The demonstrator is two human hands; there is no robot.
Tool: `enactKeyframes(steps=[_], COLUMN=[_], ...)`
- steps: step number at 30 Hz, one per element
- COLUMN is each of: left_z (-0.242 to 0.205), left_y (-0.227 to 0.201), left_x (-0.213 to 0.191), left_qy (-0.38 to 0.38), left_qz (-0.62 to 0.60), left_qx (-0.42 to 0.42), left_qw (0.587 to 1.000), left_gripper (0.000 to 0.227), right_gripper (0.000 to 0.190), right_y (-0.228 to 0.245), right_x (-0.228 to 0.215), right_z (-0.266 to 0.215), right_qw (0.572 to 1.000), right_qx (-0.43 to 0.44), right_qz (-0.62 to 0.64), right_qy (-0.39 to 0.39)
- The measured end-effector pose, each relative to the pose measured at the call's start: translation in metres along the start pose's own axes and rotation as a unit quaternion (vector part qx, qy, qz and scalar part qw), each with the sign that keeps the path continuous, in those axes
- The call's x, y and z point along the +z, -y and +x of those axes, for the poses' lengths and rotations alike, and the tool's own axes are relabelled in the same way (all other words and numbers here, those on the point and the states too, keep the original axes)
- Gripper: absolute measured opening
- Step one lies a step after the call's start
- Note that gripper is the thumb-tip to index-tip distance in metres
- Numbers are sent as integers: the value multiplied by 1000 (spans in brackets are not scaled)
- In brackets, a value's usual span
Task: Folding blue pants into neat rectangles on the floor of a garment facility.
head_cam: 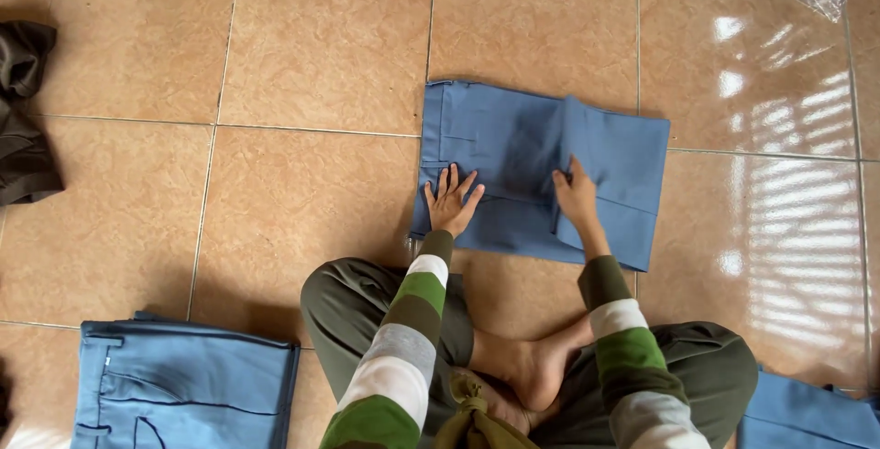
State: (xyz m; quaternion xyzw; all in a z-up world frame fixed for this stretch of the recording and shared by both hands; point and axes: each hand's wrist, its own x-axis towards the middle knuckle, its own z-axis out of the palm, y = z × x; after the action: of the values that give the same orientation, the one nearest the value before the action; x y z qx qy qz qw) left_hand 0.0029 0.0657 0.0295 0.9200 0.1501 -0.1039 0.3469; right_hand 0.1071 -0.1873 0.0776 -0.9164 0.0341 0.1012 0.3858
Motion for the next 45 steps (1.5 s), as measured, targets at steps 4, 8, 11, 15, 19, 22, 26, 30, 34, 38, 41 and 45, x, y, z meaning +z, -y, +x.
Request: enactKeyframes(steps=[4,8,11,15,19,22,26,30,34,38,41,45], left_z=[19,23,7,33,33,35,45,24,-4,-16,-10,-5], left_y=[22,36,32,64,70,75,63,18,-15,-12,-10,-36], left_x=[10,1,-24,4,0,-9,-25,-37,-10,27,15,8], left_qy=[22,27,38,22,-51,-114,-123,-224,-202,-128,-175,-258], left_qz=[-194,-394,-540,-598,-542,-487,-241,6,132,149,188,241], left_qx=[-25,-34,-89,-223,-184,-145,-139,-98,-32,4,58,60], left_qw=[980,918,836,769,819,854,953,970,970,981,965,934], left_gripper=[60,62,76,133,88,53,59,92,95,108,109,101], right_gripper=[56,56,59,57,69,80,69,75,92,93,93,91], right_y=[48,85,95,135,137,125,85,53,28,27,29,34], right_x=[64,112,138,145,154,140,122,71,35,24,26,41], right_z=[-20,-39,-38,-54,-58,-62,-49,-34,-26,-27,-26,-30], right_qw=[997,991,985,975,948,940,952,949,917,904,890,889], right_qx=[-47,-91,-104,-136,-171,-192,-299,-253,-133,-114,-97,-45], right_qz=[19,43,52,63,65,81,-7,-187,-329,-366,-409,-425], right_qy=[49,92,128,165,260,271,68,30,182,188,175,165])
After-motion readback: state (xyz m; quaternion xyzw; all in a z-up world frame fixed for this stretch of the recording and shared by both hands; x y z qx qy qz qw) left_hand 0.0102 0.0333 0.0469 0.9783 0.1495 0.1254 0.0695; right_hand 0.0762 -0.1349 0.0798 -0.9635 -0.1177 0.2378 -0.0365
